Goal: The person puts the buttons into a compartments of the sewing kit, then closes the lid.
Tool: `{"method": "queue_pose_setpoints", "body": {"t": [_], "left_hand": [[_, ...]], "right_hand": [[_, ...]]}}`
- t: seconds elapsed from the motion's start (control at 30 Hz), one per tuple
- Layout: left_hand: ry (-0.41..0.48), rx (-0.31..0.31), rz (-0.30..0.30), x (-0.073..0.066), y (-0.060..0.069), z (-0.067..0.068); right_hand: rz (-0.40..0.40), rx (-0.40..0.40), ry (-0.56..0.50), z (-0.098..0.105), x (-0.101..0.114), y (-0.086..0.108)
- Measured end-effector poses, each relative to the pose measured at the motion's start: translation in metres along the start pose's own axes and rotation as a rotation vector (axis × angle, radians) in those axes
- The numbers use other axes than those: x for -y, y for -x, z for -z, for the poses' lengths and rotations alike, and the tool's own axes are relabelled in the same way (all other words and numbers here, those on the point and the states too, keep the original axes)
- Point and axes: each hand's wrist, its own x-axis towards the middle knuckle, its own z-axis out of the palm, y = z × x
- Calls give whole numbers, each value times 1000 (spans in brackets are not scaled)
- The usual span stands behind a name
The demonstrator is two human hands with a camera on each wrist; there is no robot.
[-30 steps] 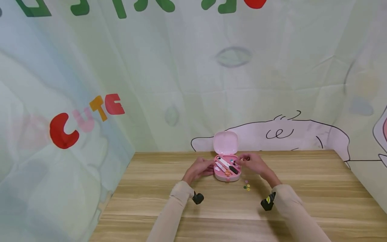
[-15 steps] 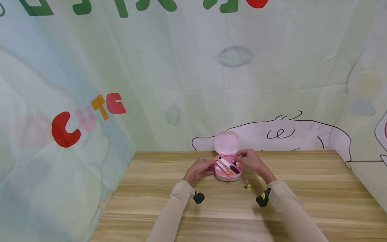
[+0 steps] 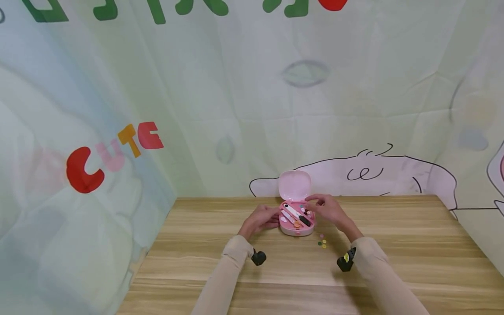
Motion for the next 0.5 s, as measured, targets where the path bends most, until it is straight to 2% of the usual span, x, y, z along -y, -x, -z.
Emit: {"method": "queue_pose_setpoints", "body": {"t": [0.13, 0.33, 0.5], "left_hand": [[2, 5, -2, 0, 0, 0], [5, 5, -5, 0, 1, 1], [10, 7, -8, -1, 2, 0]], "right_hand": [[23, -10, 13, 4, -6, 5], [99, -9, 23, 12, -19, 14], [109, 2, 71, 17, -25, 25]]}}
